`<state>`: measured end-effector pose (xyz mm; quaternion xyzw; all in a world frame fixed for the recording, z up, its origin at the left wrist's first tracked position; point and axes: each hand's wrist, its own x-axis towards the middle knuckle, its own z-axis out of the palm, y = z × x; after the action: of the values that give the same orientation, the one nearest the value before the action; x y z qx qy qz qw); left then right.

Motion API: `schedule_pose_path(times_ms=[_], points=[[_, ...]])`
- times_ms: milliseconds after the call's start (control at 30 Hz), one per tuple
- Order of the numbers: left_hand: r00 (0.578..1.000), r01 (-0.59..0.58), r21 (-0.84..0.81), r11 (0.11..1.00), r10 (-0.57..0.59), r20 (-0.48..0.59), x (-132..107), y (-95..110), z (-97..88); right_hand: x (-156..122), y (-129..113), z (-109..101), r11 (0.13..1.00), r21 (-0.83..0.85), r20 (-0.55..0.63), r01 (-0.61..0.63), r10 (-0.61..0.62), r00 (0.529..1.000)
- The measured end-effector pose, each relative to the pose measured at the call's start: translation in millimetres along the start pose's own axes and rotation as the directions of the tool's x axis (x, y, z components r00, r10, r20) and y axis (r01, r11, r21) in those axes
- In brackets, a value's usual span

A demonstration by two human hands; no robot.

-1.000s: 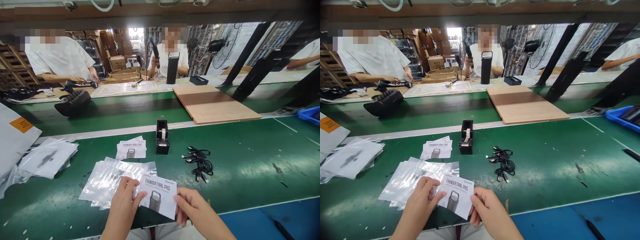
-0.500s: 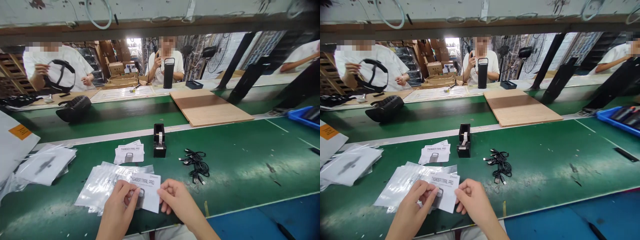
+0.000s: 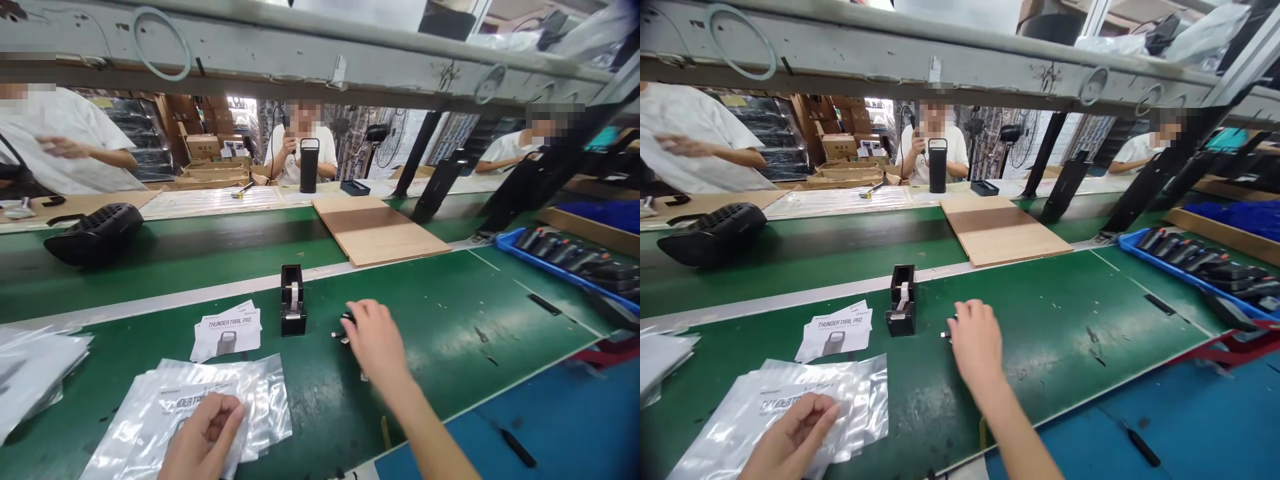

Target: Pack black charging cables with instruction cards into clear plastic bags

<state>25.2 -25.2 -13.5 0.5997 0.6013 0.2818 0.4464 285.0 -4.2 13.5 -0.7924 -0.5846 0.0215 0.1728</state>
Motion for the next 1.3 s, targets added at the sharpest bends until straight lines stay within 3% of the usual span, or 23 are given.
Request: schedule_pose_path(times_ms=[100,200,267,300,333,367,400,433,500,567,700,933,1100,1167,1233,1300], points=[[1.000,0.001,0.012,1.000,-0.001,-0.009,0.4,-2.5,3.5,26.6,45.5,-9.9,0.999,0.001,0.073,-0.045,0.045,0.996],[0.999,-0.022,-0.029,0.999,0.021,-0.039,0.2,-2.4,5.6,28.2,52.9,-14.5,0.998,0.052,0.039,-0.044,0.042,0.998],[0.996,-0.050,-0.041,0.998,0.047,-0.077,0.4,-1.9,6.1,13.6,35.0,-14.8,0.977,0.206,-0.006,-0.058,0.061,0.998],[0.994,-0.065,-0.037,0.997,0.061,-0.092,0.6,-1.6,6.0,2.8,21.1,-13.2,0.929,0.363,0.021,-0.064,0.060,0.998],[0.993,-0.077,-0.026,0.997,0.075,-0.094,0.9,-1.4,5.7,-9.2,5.4,-10.1,0.824,0.555,0.135,-0.112,0.044,0.990],[0.992,-0.091,-0.010,0.996,0.090,-0.084,1.3,-1.4,5.1,-21.4,-10.9,-5.5,0.715,0.674,0.297,-0.186,-0.032,0.954],[0.992,-0.107,0.011,0.994,0.108,-0.071,1.7,-1.8,4.1,-32.8,-26.7,0.5,0.645,0.724,0.444,-0.244,-0.165,0.881],[0.990,-0.126,0.037,0.991,0.128,-0.061,2.0,-2.4,2.9,-42.6,-41.0,7.3,0.621,0.735,0.523,-0.274,-0.260,0.812],[0.982,-0.150,0.096,0.984,0.159,-0.098,1.9,-4.3,-0.1,-55.6,-62.7,20.7,0.707,0.688,0.505,-0.163,-0.306,0.807],[0.968,-0.148,0.133,0.980,0.171,-0.181,0.5,-6.2,-2.8,-59.5,-75.2,29.6,0.800,0.600,0.424,0.008,-0.327,0.845],[0.963,-0.130,0.102,0.986,0.150,-0.223,-5.9,-4.2,-2.9,-52.3,-88.4,29.0,0.890,0.402,0.342,0.216,-0.364,0.866],[0.958,-0.116,-0.003,0.993,0.111,-0.266,-12.3,0.6,-0.4,-41.9,-108.0,19.3,0.947,0.234,0.298,0.219,-0.285,0.911],[0.945,-0.138,-0.044,0.989,0.118,-0.305,-10.9,-2.1,-3.5,-49.4,-116.6,28.0,0.874,0.370,0.343,0.316,-0.445,0.827],[0.944,-0.132,-0.056,0.990,0.109,-0.310,-11.2,0.7,-4.8,-48.7,-120.2,28.3,0.864,0.383,0.339,0.326,-0.460,0.821],[0.941,-0.144,-0.096,0.985,0.106,-0.320,-11.0,6.1,-7.7,-44.3,-123.4,22.0,0.840,0.427,0.344,0.336,-0.494,0.798],[0.932,-0.166,-0.164,0.972,0.100,-0.349,-9.5,13.4,-13.6,-37.7,-126.4,8.9,0.772,0.538,0.360,0.337,-0.573,0.736]])
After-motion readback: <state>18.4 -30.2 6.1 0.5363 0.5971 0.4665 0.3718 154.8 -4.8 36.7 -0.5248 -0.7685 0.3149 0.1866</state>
